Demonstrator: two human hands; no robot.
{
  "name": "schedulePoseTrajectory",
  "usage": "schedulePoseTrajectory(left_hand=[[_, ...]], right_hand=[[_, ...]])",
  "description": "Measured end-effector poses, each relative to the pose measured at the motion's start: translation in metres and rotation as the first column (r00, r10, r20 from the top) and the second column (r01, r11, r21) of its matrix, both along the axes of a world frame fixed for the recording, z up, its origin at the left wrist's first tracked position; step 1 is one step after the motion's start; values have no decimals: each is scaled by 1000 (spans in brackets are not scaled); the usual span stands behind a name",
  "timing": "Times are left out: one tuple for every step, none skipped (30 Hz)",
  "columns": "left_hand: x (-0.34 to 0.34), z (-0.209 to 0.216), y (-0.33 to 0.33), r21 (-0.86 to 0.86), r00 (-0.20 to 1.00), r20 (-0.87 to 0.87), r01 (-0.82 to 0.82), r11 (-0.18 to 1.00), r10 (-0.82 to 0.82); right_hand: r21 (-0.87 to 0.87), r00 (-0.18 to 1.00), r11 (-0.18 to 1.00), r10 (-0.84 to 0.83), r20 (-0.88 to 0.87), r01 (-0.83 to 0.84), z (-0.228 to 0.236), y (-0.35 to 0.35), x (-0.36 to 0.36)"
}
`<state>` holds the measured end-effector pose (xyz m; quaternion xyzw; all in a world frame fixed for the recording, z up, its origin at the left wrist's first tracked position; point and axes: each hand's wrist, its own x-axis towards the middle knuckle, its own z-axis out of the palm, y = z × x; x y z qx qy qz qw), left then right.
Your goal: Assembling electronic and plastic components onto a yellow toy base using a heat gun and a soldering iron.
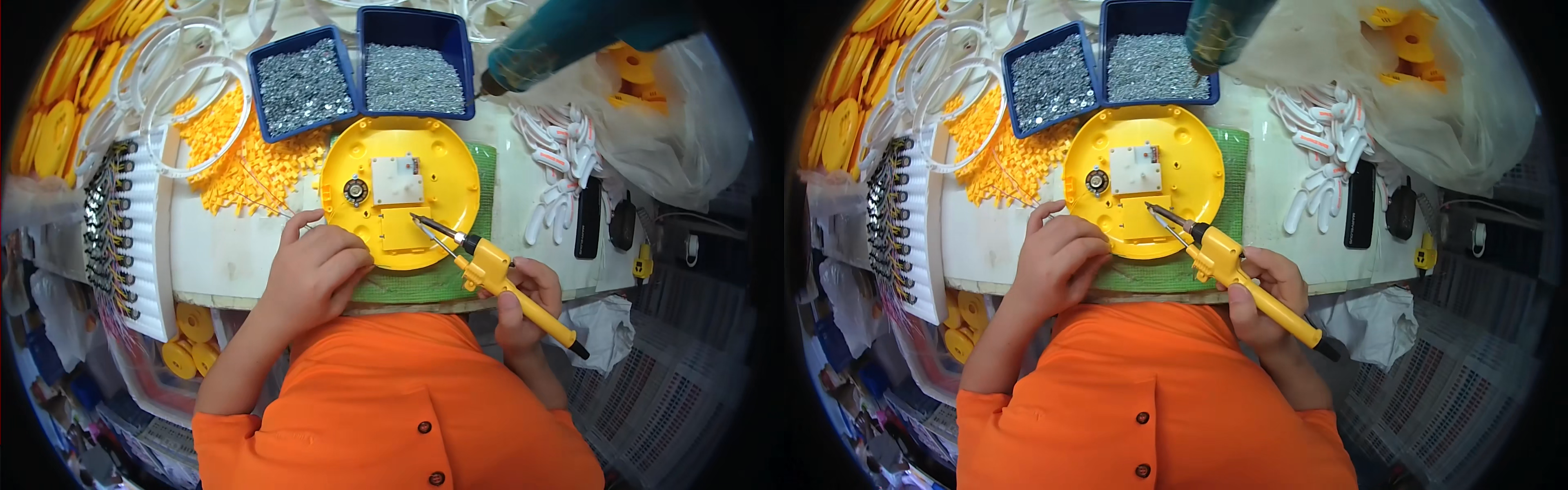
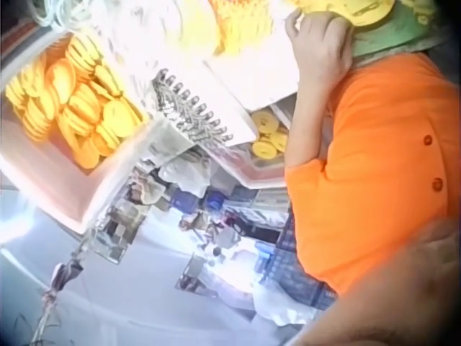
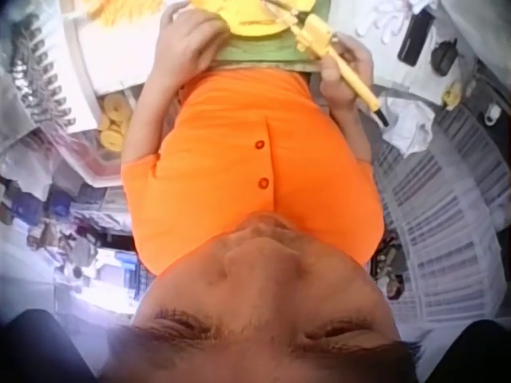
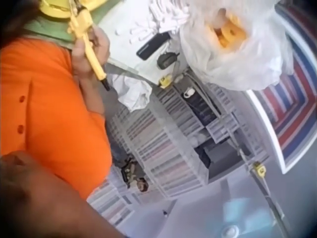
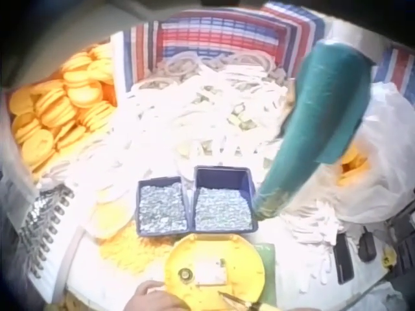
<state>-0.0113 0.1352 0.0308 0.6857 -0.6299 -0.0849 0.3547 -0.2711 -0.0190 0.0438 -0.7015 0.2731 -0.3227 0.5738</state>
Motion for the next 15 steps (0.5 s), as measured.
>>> schedulePoseTrajectory(left_hand=[[0, 4, 0, 7, 1000, -2, -13, 1000, 13], [0, 7, 0, -6, 999, -21, -48, 999, 48], [-1, 8, -1, -19, 996, -40, -83, 996, 82], [-2, 9, -4, -12, 995, -44, -95, 995, 94], [-4, 9, -9, -11, 986, 10, -169, 986, 169], [-5, 9, -12, -14, 968, 65, -241, 970, 241], [-6, 6, -13, -10, 967, 60, -249, 968, 249], [-8, 2, -14, -19, 957, 83, -278, 960, 279], [-9, -1, -15, -29, 946, 106, -306, 952, 307], [-11, -5, -15, -27, 943, 102, -314, 949, 315], [-13, -9, -15, -54, 932, 126, -336, 940, 341], [-15, -12, -15, -81, 919, 149, -357, 930, 366], [-17, -14, -17, -80, 918, 144, -362, 929, 370], [-18, -15, -19, -96, 910, 130, -383, 919, 393], [-19, -16, -20, -113, 902, 117, -403, 908, 415]], right_hand=[[-77, 999, 997, 19, -29, -21, -2, 0, 0], [-152, 998, 987, 36, -61, -45, -3, 0, -1], [-146, 997, 988, 48, -65, -57, -2, 0, -2], [-166, 994, 983, 71, -80, -83, -1, 0, -2], [-187, 991, 977, 91, -95, -107, 0, 1, -2], [-183, 990, 976, 100, -101, -117, 0, 1, -1], [-195, 987, 969, 134, -93, -150, 1, 1, 1], [-208, 982, 961, 170, -83, -184, 1, 0, 2], [-207, 980, 959, 179, -87, -193, 2, 1, 3], [-195, 980, 963, 169, -104, -187, 4, 3, 4], [-183, 980, 967, 156, -124, -177, 4, 4, 4], [-183, 979, 966, 160, -129, -183, 3, 4, 7], [-233, 985, 959, 142, -102, -162, 0, 4, 11], [-282, 989, 949, 126, -73, -142, -1, 3, 14], [-282, 988, 948, 131, -78, -148, -3, 3, 13]])
